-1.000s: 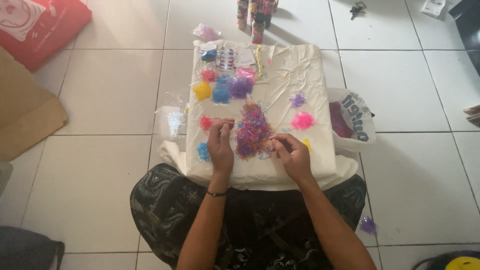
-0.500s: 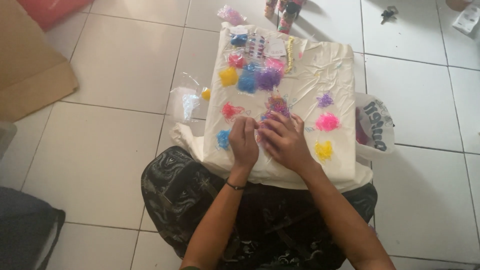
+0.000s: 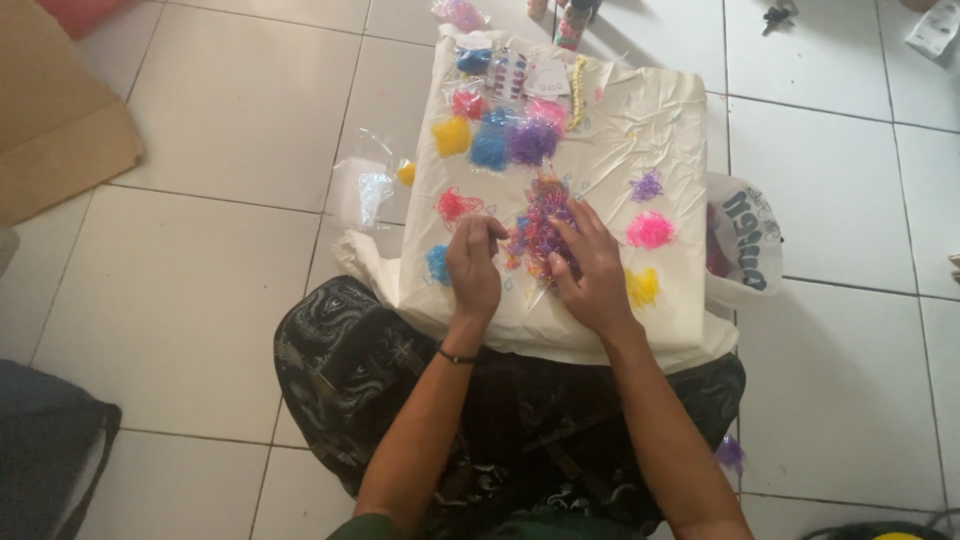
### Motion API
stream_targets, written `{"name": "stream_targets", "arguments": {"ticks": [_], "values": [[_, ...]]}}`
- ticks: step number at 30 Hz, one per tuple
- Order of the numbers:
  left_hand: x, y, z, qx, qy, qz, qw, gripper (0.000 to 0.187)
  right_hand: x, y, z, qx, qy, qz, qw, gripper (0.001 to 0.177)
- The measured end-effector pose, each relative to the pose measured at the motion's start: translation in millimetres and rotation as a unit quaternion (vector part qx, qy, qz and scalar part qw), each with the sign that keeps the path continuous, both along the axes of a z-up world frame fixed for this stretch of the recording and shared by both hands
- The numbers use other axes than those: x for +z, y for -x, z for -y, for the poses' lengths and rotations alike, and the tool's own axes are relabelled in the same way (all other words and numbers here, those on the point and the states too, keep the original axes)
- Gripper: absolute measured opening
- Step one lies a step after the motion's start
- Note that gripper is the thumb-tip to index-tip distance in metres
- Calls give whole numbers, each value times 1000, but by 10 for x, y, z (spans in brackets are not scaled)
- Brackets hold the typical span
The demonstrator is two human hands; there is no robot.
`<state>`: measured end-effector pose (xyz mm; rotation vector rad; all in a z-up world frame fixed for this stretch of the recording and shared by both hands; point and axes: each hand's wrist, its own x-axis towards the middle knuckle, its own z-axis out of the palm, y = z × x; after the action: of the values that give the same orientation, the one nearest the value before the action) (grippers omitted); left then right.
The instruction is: A person is sitting on the floor weaving or arranging small colorful rubber bands on a white cloth surface.
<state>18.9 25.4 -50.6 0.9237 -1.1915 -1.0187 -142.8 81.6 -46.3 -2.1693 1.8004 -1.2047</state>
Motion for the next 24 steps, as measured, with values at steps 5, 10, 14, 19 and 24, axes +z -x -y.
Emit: {"name": "stream_targets", "arguments": {"ticks": [5,10,14,19,24], "values": [[349,-286,-305,1,25,187,982,17,46,30,-36,-6,-29,27,999,49],[284,-292,-552,-46,14,387,921,16,-43,47,-18,-27,-9,42,999,53],[242,-224,-574,-22,27,462,886,9,-41,62,-43,-35,1,49,998,55],[237,-310,-527,-32,51,520,852,10,3,58,-106,-46,-25,110,993,56],[511,-724,-244,45,-9,526,849,7,-55,99,-96,-60,-26,136,989,50]]}}
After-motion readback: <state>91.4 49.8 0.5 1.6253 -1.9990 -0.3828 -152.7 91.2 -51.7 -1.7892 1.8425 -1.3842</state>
